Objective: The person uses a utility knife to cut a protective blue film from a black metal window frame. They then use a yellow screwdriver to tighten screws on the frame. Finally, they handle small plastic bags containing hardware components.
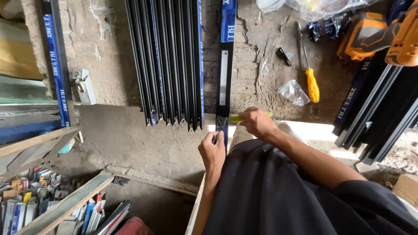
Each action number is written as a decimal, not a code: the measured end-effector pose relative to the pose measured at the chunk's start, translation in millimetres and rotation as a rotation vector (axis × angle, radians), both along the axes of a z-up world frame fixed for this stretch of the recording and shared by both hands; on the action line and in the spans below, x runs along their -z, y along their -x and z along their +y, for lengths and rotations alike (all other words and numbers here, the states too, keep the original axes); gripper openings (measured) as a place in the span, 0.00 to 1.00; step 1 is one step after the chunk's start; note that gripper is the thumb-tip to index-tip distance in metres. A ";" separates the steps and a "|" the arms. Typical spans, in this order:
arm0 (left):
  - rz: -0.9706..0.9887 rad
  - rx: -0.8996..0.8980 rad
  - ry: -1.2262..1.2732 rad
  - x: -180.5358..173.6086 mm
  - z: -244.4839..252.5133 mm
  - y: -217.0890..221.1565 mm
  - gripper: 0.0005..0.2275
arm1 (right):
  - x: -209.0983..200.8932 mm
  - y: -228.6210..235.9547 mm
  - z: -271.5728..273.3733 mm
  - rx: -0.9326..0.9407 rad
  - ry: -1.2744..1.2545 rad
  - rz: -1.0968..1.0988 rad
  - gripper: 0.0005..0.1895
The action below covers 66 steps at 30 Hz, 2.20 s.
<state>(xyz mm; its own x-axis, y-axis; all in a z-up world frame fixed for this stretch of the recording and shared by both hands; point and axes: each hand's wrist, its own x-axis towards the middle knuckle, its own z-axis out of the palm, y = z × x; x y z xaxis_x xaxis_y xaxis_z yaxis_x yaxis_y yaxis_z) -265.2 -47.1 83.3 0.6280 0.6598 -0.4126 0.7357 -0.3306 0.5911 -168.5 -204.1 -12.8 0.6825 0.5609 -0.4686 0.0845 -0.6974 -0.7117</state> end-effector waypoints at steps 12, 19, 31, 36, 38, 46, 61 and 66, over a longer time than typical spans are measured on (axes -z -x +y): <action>-0.085 0.016 0.051 8.9 -2.2 11.1 0.05 | 9.7 -13.6 10.8 -0.047 -0.013 -0.196 0.08; -0.113 -0.042 0.091 -13.1 6.7 33.4 0.07 | -54.4 -76.4 -72.5 0.146 -0.351 -0.579 0.13; 0.144 0.393 -0.135 5.0 16.4 -4.5 0.25 | -32.0 -27.0 -152.9 0.270 -0.122 -0.578 0.18; 0.111 0.310 -0.164 27.9 9.1 -39.0 0.20 | -9.9 -16.6 -168.4 0.333 0.003 -0.605 0.18; 0.104 0.286 -0.166 48.2 10.8 -48.1 0.23 | -3.1 -25.6 -172.1 0.367 0.070 -0.630 0.17; 0.175 0.481 -0.201 106.6 47.7 -71.1 0.10 | -12.5 -72.6 -163.2 0.442 0.223 -0.843 0.26; -0.756 0.624 -0.010 -27.7 -57.3 -100.5 0.37 | -186.6 -38.9 -16.3 1.050 -0.979 0.922 0.22; -0.621 0.580 0.095 -64.2 -65.4 -94.6 0.26 | -111.5 -11.0 -23.0 1.126 -0.874 0.580 0.17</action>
